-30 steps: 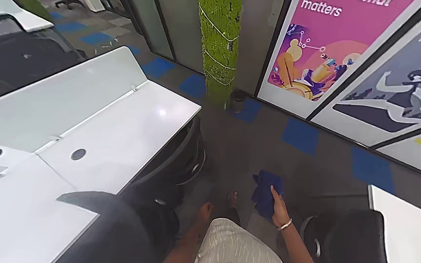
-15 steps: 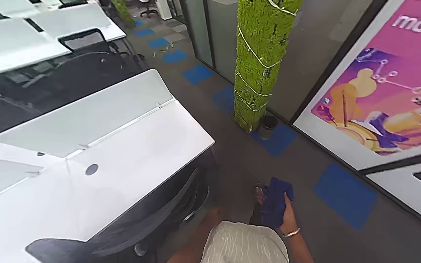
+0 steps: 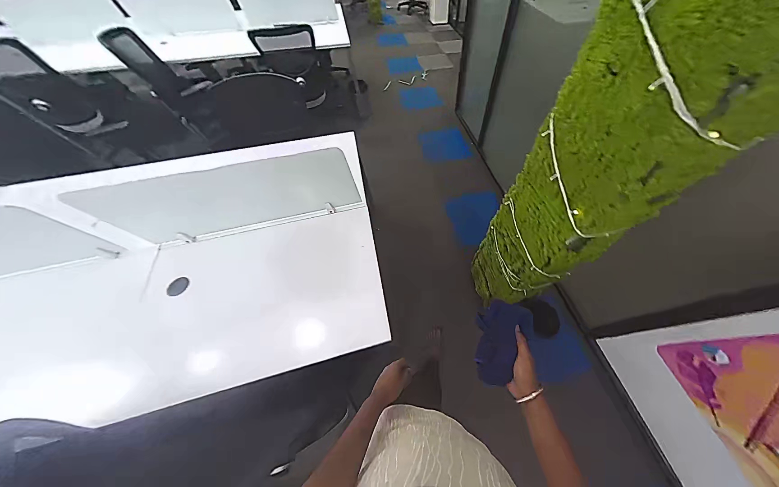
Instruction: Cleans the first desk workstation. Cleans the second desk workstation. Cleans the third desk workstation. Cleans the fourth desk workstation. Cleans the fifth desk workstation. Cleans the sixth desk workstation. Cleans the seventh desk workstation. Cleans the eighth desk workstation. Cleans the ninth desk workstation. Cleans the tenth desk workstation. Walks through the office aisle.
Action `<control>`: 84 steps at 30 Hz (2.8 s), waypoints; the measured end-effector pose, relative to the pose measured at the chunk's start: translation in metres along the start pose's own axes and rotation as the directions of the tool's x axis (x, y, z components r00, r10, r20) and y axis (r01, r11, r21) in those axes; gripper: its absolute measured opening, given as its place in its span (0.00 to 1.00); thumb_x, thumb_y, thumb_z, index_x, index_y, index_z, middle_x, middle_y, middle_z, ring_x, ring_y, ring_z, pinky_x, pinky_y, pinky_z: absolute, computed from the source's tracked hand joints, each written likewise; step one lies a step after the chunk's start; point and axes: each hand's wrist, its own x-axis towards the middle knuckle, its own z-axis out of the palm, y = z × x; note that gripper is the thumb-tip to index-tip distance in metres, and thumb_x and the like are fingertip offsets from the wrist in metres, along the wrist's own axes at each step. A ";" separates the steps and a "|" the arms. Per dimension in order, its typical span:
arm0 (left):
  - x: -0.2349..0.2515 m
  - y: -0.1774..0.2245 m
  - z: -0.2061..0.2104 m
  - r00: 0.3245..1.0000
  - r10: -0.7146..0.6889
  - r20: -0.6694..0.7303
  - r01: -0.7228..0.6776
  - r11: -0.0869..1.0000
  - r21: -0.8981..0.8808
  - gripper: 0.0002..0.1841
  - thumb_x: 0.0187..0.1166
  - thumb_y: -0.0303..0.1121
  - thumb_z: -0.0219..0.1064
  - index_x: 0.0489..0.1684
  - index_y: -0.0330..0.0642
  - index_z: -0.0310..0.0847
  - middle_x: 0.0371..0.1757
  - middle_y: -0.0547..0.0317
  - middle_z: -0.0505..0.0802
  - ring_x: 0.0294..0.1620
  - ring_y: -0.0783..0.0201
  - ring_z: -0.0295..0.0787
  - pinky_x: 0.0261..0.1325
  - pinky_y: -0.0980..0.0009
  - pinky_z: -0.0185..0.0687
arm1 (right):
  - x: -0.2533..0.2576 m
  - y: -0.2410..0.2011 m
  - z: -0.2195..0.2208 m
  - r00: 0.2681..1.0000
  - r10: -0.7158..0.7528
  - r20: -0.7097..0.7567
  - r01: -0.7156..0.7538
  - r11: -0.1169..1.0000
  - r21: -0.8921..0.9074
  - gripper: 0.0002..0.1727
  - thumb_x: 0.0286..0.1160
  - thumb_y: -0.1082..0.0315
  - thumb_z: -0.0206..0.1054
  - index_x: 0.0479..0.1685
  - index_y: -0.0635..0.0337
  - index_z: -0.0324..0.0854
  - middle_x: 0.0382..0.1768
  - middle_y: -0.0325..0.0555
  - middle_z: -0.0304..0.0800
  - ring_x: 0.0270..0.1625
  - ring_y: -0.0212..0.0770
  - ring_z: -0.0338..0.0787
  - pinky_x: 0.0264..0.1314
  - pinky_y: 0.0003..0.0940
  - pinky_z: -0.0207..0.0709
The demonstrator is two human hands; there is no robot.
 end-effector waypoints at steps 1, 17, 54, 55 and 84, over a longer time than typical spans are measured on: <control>0.020 0.010 -0.009 1.000 -0.002 -0.013 0.002 1.000 -0.028 0.19 0.89 0.43 0.57 0.66 0.40 0.83 0.60 0.45 0.92 0.63 0.51 0.89 0.72 0.47 0.80 | 0.027 -0.005 0.014 1.000 0.017 0.018 -0.017 1.000 -0.023 0.29 0.96 0.51 0.37 0.80 0.58 0.70 0.66 0.47 0.88 0.66 0.36 0.88 0.70 0.38 0.83; 0.286 0.131 -0.210 0.994 -0.052 -0.093 0.030 0.974 -0.224 0.19 0.90 0.41 0.55 0.66 0.40 0.83 0.60 0.44 0.92 0.62 0.51 0.90 0.72 0.48 0.80 | 0.426 -0.089 0.231 0.972 0.173 0.160 -0.144 0.973 -0.179 0.27 0.95 0.51 0.43 0.80 0.58 0.70 0.64 0.49 0.88 0.65 0.38 0.88 0.68 0.41 0.84; 0.882 0.260 -0.888 0.872 -0.314 -0.376 0.092 0.859 -0.503 0.19 0.90 0.41 0.53 0.65 0.40 0.83 0.59 0.44 0.91 0.62 0.50 0.89 0.72 0.47 0.78 | 1.214 -0.180 0.878 0.818 0.288 0.498 -0.072 0.910 -0.408 0.28 0.95 0.50 0.43 0.83 0.59 0.65 0.67 0.49 0.86 0.67 0.36 0.87 0.70 0.39 0.82; 0.892 0.261 -0.904 0.856 -0.327 -0.400 0.075 0.845 -0.530 0.19 0.90 0.42 0.54 0.65 0.40 0.83 0.58 0.44 0.92 0.61 0.50 0.89 0.71 0.47 0.79 | 1.228 -0.180 0.900 0.810 0.298 0.506 -0.081 0.910 -0.406 0.28 0.95 0.49 0.43 0.81 0.58 0.68 0.65 0.48 0.88 0.65 0.37 0.88 0.69 0.40 0.83; 1.030 0.097 -1.282 0.237 -0.911 -0.337 -0.234 0.283 -0.930 0.16 0.89 0.35 0.56 0.64 0.34 0.82 0.55 0.41 0.91 0.55 0.50 0.90 0.66 0.51 0.82 | 1.370 0.015 1.546 0.079 0.691 0.719 0.140 0.706 -0.694 0.27 0.95 0.53 0.45 0.81 0.61 0.66 0.62 0.51 0.88 0.62 0.37 0.89 0.67 0.38 0.84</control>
